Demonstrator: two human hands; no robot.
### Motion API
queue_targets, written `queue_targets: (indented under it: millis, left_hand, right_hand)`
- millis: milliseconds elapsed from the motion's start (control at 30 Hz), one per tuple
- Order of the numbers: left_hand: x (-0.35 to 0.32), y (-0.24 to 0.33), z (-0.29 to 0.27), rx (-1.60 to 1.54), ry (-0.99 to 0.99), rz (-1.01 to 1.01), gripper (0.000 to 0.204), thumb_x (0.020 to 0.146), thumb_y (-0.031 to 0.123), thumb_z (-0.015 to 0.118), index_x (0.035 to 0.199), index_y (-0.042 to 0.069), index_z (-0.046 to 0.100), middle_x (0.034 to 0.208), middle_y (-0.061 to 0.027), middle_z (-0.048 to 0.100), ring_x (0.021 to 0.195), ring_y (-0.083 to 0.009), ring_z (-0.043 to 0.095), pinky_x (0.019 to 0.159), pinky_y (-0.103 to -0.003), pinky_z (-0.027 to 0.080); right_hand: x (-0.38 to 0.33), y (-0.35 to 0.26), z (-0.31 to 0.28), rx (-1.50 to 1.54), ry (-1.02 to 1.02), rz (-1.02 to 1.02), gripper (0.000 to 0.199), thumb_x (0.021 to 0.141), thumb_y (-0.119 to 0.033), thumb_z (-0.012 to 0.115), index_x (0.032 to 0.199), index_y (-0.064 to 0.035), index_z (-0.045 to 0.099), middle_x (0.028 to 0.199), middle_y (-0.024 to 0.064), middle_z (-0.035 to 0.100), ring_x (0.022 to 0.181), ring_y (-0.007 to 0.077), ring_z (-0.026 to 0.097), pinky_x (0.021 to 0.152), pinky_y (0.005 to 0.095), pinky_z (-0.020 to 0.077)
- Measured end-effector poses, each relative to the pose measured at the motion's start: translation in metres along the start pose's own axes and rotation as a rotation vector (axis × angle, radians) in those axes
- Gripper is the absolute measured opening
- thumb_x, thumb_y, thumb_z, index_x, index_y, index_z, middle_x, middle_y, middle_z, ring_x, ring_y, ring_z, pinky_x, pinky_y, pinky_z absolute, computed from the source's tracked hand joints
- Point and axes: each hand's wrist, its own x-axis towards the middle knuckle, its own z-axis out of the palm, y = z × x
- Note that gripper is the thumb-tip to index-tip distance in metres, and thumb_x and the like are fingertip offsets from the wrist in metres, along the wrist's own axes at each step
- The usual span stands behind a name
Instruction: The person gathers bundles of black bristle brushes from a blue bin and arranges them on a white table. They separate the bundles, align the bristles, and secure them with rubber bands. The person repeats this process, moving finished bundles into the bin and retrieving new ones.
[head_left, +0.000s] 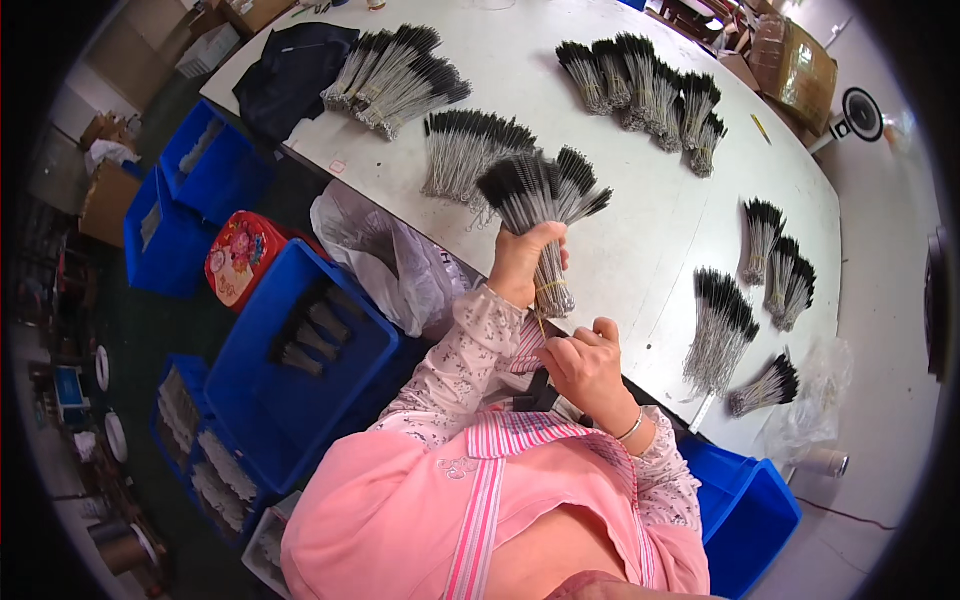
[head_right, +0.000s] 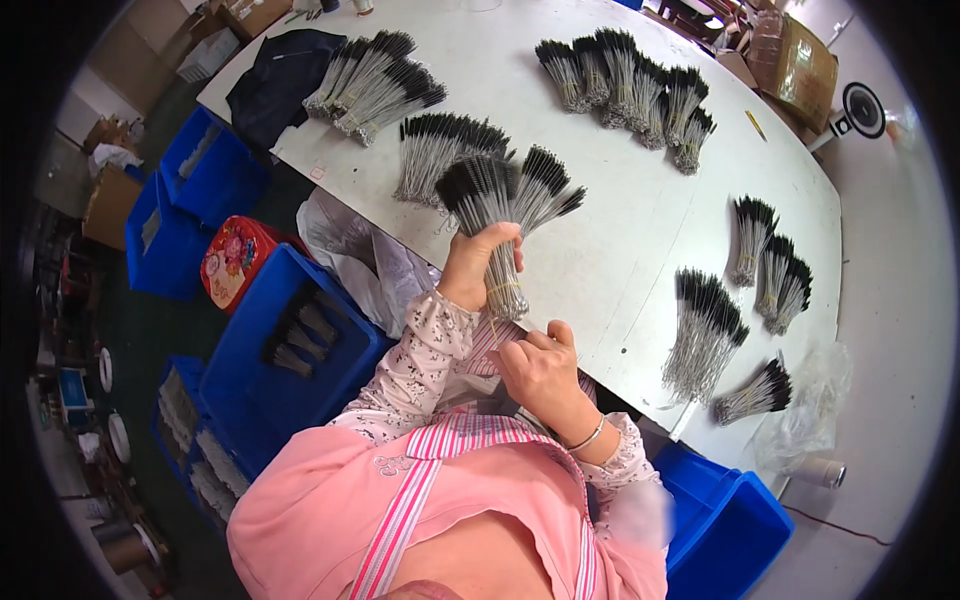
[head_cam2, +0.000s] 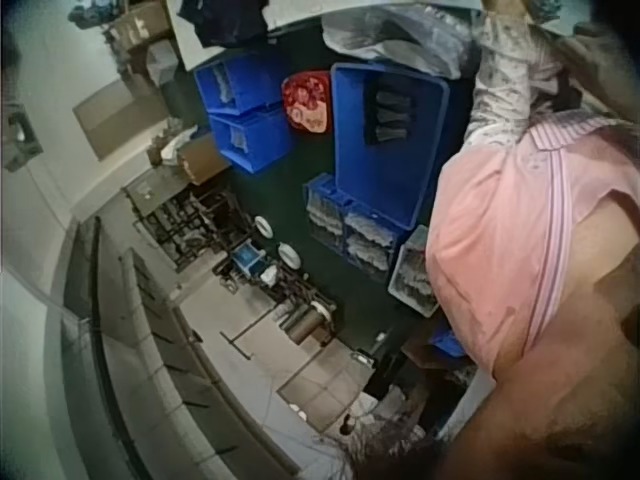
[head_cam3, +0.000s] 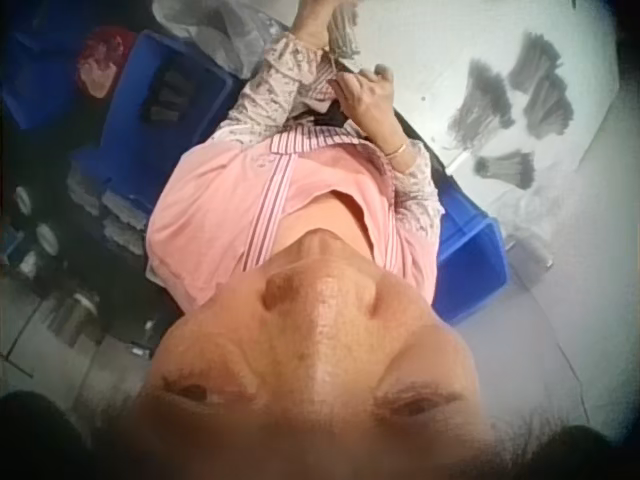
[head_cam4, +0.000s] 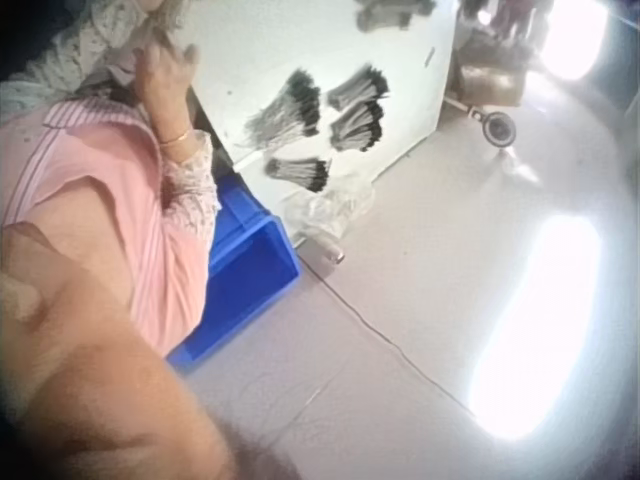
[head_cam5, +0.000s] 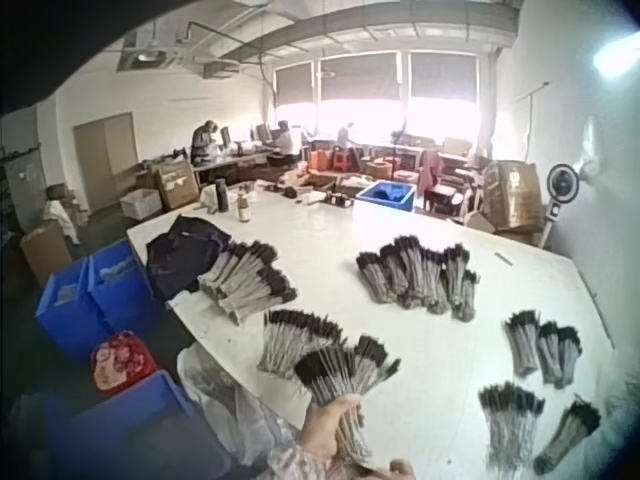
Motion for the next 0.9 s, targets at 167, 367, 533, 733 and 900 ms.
queue_targets:
  millis: [167, 367, 533, 733, 900]
  left_hand:
    - [0.009, 0.004, -0.005, -0.386, -0.051, 0.049, 0.013, 0.078, 0.006, 0.067, 0.080, 0.005, 0.055, 0.073, -0.0059, 0.058, 0.060, -0.0156, 0.057, 0.055, -0.031, 0.050]
    - [0.009, -0.016, 0.011, 0.167, 0.167, 0.857, 0.030, 0.076, -0.004, 0.063, 0.100, 0.003, 0.046, 0.083, -0.0043, 0.057, 0.059, -0.0142, 0.057, 0.052, -0.028, 0.050]
    - [-0.010, -0.001, 0.039, -0.077, 0.242, 0.807, 0.040, 0.076, -0.008, 0.062, 0.110, 0.002, 0.045, 0.087, -0.0072, 0.057, 0.061, -0.0147, 0.056, 0.053, -0.028, 0.049]
    - [-0.017, -0.014, 0.030, 0.158, 0.231, 0.867, 0.045, 0.078, -0.004, 0.065, 0.114, -0.003, 0.039, 0.096, -0.0110, 0.058, 0.071, -0.0152, 0.059, 0.062, -0.028, 0.052]
    - [-0.024, -0.015, 0.041, 0.219, 0.177, 0.811, 0.034, 0.077, -0.004, 0.066, 0.104, -0.005, 0.046, 0.090, -0.0108, 0.060, 0.072, -0.0151, 0.060, 0.064, -0.027, 0.052]
  right_hand:
    - [-0.025, -0.009, 0.007, 0.908, 0.097, 0.911, 0.006, 0.083, -0.004, 0.065, 0.082, -0.0033, 0.059, 0.062, 0.0040, 0.055, 0.055, 0.0084, 0.049, 0.056, 0.0229, 0.0364]
    - [-0.008, 0.000, 0.015, 0.173, 0.294, 0.416, 0.010, 0.081, -0.008, 0.068, 0.088, -0.0028, 0.063, 0.056, 0.0100, 0.053, 0.045, 0.0156, 0.050, 0.044, 0.0293, 0.0380]
    - [0.004, 0.019, -0.005, 0.264, 0.351, 0.775, 0.019, 0.076, -0.018, 0.075, 0.088, -0.0050, 0.067, 0.057, 0.0085, 0.057, 0.046, 0.0191, 0.054, 0.044, 0.0315, 0.0398]
    - [0.021, 0.035, -0.002, 0.152, 0.426, 0.619, 0.012, 0.076, -0.016, 0.072, 0.073, -0.0065, 0.066, 0.071, 0.0051, 0.058, 0.065, 0.0196, 0.056, 0.058, 0.0319, 0.0395]
    - [0.027, 0.053, 0.021, 0.506, 0.550, 0.846, 0.014, 0.082, -0.018, 0.067, 0.074, -0.0076, 0.064, 0.079, 0.0010, 0.059, 0.077, 0.0166, 0.056, 0.070, 0.0329, 0.0380]
